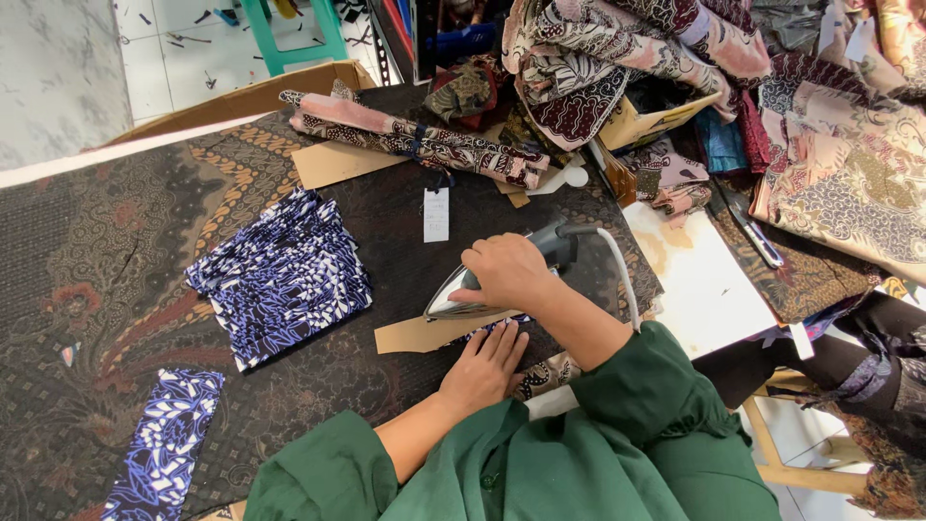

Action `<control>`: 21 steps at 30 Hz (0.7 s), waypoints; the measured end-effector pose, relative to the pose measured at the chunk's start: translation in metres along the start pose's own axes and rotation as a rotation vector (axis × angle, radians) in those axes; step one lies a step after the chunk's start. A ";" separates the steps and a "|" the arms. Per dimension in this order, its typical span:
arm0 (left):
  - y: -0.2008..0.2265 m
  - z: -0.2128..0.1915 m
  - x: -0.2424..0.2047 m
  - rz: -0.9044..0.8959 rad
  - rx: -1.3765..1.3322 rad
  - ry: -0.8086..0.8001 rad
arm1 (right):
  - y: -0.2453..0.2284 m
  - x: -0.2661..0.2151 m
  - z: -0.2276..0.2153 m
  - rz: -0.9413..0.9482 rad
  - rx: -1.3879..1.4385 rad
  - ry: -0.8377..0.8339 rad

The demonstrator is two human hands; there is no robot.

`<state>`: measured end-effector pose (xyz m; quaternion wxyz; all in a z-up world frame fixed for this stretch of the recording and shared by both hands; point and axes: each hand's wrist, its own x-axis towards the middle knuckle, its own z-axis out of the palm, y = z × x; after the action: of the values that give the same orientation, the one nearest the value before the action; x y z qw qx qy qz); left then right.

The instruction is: The person irons small rectangular pieces of patterned fabric on a work table. They use a cardboard template to align the fabric, press it with an iron, and then fold the fabric. The person repeats this process for multiple pieces, stacking the finished items.

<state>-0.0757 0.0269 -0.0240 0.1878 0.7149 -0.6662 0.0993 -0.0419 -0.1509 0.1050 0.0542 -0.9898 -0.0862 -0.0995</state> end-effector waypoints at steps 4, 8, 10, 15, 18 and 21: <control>0.001 -0.002 0.002 -0.018 -0.036 -0.007 | 0.019 -0.022 0.006 0.087 -0.033 0.053; -0.001 -0.010 0.006 -0.023 -0.074 -0.004 | 0.050 -0.058 -0.004 0.232 -0.130 0.040; -0.001 -0.017 0.007 -0.021 -0.071 0.003 | 0.065 -0.081 -0.010 0.319 -0.196 0.021; 0.000 -0.031 0.008 -0.037 -0.100 0.019 | 0.089 -0.144 -0.033 0.406 -0.246 0.092; 0.000 -0.036 0.010 -0.053 -0.132 0.011 | 0.079 -0.169 -0.048 0.373 -0.141 0.124; -0.003 -0.040 0.010 -0.070 -0.148 0.044 | 0.048 -0.181 -0.050 0.316 -0.147 0.174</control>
<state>-0.0674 0.0338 0.0160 0.2581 0.7195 -0.6420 0.0591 -0.2175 -0.2328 0.1120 0.0040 -0.9800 0.0828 -0.1810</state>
